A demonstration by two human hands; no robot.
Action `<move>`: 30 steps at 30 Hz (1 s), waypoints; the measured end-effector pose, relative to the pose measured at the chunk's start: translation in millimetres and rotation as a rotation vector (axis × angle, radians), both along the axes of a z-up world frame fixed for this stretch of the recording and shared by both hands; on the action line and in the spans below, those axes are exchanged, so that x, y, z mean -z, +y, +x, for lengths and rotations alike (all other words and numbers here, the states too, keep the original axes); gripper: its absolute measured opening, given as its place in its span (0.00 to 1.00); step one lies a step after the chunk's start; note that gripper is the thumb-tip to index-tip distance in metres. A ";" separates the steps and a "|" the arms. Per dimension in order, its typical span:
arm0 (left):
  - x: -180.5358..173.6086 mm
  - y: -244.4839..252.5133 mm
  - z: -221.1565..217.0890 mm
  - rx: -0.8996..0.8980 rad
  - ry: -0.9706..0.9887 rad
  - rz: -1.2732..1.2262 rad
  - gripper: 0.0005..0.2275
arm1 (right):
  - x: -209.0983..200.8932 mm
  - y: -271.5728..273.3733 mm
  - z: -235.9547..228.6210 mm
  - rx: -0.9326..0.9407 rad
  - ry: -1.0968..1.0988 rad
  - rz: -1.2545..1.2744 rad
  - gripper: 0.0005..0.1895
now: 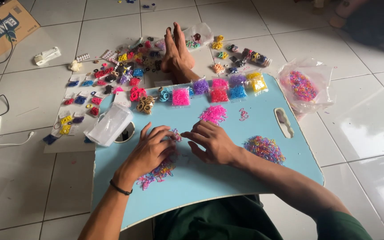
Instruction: Sorting and grouping colorful rubber bands on a portable work surface
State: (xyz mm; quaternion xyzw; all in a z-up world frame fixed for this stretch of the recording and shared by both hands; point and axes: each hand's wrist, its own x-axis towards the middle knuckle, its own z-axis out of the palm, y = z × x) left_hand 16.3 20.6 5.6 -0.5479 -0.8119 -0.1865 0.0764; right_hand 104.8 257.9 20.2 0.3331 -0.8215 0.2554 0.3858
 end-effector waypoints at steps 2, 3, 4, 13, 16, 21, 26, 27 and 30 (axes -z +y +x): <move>7.6 0.3 -6.7 -0.014 0.007 0.010 0.04 | -8.0 0.8 -1.2 0.002 -0.022 -0.033 0.12; 13.2 -1.5 -8.0 -0.027 0.013 0.020 0.04 | -10.1 -0.4 -0.5 0.005 -0.046 -0.065 0.18; 15.4 -1.7 -7.5 -0.041 -0.003 0.006 0.04 | -9.0 0.4 0.6 -0.008 -0.063 -0.078 0.18; 14.4 -3.2 -9.3 -0.023 -0.041 0.186 0.05 | -1.2 1.8 -2.9 -0.010 -0.078 -0.039 0.23; 10.5 -2.4 -7.0 -0.017 -0.040 0.183 0.05 | 6.0 1.6 -3.9 -0.037 -0.095 0.006 0.13; 7.5 -0.3 -3.4 -0.026 -0.020 0.210 0.04 | 10.6 -5.4 -4.0 -0.077 -0.118 -0.016 0.07; 5.6 5.6 2.4 0.012 -0.047 0.255 0.06 | 12.0 -13.2 -1.9 -0.080 -0.144 -0.092 0.05; 5.6 6.8 3.5 0.016 -0.053 0.274 0.06 | 12.5 -14.3 -1.7 -0.092 -0.172 -0.133 0.05; 7.9 8.2 0.3 0.033 -0.044 0.295 0.06 | 25.7 -10.8 -5.1 -0.077 -0.230 -0.182 0.02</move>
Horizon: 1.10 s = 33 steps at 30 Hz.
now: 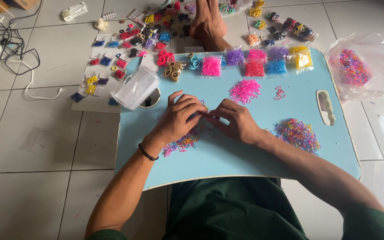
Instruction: Sorting and grouping colorful rubber bands on a portable work surface
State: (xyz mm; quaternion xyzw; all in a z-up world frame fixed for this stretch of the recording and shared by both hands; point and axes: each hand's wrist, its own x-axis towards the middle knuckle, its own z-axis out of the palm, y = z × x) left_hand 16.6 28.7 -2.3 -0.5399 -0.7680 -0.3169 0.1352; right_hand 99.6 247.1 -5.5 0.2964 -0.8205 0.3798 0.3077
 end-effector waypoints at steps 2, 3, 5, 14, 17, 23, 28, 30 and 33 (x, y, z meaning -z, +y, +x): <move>-2.0 -0.6 1.4 -0.003 -0.013 0.002 0.06 | 3.2 4.6 -1.6 0.008 -0.010 0.005 0.02; -3.0 -0.8 2.0 -0.005 -0.026 0.006 0.06 | 4.8 7.0 -2.6 0.016 -0.019 0.011 0.02; 3.8 -3.7 0.0 -0.017 -0.011 -0.023 0.06 | 7.3 7.7 -2.0 0.024 -0.019 0.035 0.02; 4.5 -8.1 -4.5 -0.131 0.058 -0.157 0.07 | -1.6 7.7 2.8 -0.025 -0.014 0.229 0.04; 3.6 -9.9 -5.7 -0.119 0.065 -0.175 0.08 | -11.0 3.5 6.5 -0.076 0.011 0.273 0.05; -3.0 -7.8 -0.3 -0.092 0.069 -0.196 0.07 | -13.8 4.5 5.8 -0.114 0.077 0.326 0.08; 0.1 -5.3 0.2 -0.109 0.076 -0.213 0.07 | -12.1 8.9 4.7 -0.102 0.074 0.335 0.10; 3.0 -6.6 3.1 -0.132 0.059 -0.248 0.06 | -10.7 7.6 7.2 -0.114 0.069 0.306 0.09; 0.2 -6.5 2.8 -0.130 0.057 -0.259 0.06 | 1.6 12.5 2.5 -0.099 0.054 0.318 0.08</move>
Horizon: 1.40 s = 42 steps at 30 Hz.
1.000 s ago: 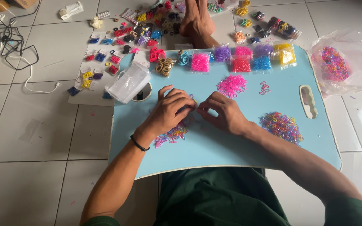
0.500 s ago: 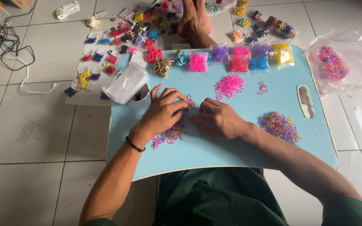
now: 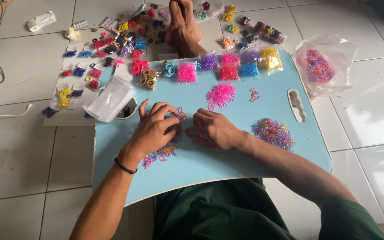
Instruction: Sorting and grouping colorful rubber bands on a portable work surface
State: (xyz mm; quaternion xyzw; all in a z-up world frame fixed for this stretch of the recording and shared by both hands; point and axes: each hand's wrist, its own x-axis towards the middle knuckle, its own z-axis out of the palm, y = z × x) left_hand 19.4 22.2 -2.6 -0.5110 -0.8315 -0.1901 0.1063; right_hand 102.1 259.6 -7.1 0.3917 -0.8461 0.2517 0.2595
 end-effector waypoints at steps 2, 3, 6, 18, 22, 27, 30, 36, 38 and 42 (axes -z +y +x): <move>-1.4 1.4 -0.3 0.002 0.002 -0.004 0.05 | -2.6 1.6 -0.7 0.004 0.005 0.006 0.07; -1.2 0.9 1.5 -0.003 -0.004 -0.015 0.05 | -2.8 1.2 0.8 0.001 0.001 0.005 0.06; -4.1 2.9 2.9 0.009 -0.019 -0.029 0.05 | -6.1 2.0 0.5 0.012 0.010 0.001 0.06; -4.8 -1.1 0.1 0.026 -0.009 -0.027 0.03 | -3.5 6.1 -3.5 0.008 0.042 -0.013 0.05; -10.6 -5.5 -6.8 0.006 -0.053 -0.003 0.05 | -15.1 7.2 -3.7 0.044 0.057 -0.011 0.08; -9.8 -8.6 -3.5 0.030 -0.061 -0.013 0.08 | -19.7 3.5 0.4 0.053 0.130 -0.065 0.06; -12.7 -7.3 -0.3 0.049 -0.058 -0.044 0.07 | -9.1 0.3 -2.0 -0.022 0.094 -0.079 0.02; -4.0 -5.1 -2.8 0.058 0.029 -0.034 0.04 | -19.4 -4.5 2.0 -0.172 0.058 -0.056 0.05; -2.6 -0.6 -9.4 0.050 0.062 -0.017 0.04 | -17.2 3.5 -3.4 -0.125 0.085 -0.021 0.04; 0.6 -8.1 -12.4 0.005 0.084 0.062 0.04 | -15.2 6.2 -7.5 -0.027 0.120 -0.025 0.04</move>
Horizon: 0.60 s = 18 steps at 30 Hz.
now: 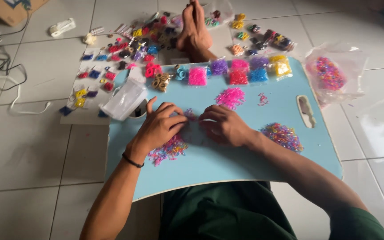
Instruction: Sorting and grouping colorful rubber bands on a portable work surface
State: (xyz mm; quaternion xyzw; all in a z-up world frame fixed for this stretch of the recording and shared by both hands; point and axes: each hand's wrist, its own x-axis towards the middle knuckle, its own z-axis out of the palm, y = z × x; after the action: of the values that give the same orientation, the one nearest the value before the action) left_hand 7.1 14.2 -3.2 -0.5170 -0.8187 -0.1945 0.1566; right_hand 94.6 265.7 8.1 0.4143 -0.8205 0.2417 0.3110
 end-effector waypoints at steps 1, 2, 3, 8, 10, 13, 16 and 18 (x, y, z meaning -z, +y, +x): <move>-1.3 -1.7 -0.6 -0.020 -0.005 -0.007 0.04 | -0.9 0.3 0.2 -0.020 -0.005 -0.007 0.04; -2.5 -3.0 -1.5 -0.009 -0.011 0.012 0.03 | -1.7 1.2 0.0 0.009 -0.011 -0.018 0.03; -1.8 -3.5 -0.1 0.007 -0.023 0.030 0.02 | -1.1 2.6 3.4 0.045 -0.025 -0.029 0.03; -15.1 -3.0 9.9 0.082 -0.115 0.007 0.00 | 1.5 4.3 -0.9 0.036 -0.030 -0.020 0.04; -13.9 -3.2 12.3 0.128 -0.134 -0.022 0.01 | 4.3 1.7 1.0 0.024 -0.044 -0.027 0.04; -10.0 -2.1 8.3 0.099 -0.057 -0.051 0.04 | 3.7 -0.4 1.6 0.021 -0.040 -0.020 0.04; -12.3 -2.6 7.3 0.041 -0.025 -0.063 0.07 | 1.0 0.7 1.2 0.032 -0.035 -0.019 0.04; -16.4 -0.8 11.1 0.083 -0.040 -0.047 0.09 | 1.8 2.9 0.0 0.064 -0.023 -0.016 0.05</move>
State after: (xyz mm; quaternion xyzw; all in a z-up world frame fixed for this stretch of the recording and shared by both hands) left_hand 18.2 13.3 13.2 -0.5501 -0.8039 -0.1916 0.1198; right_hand 94.6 268.6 6.3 0.3824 -0.8349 0.2430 0.3124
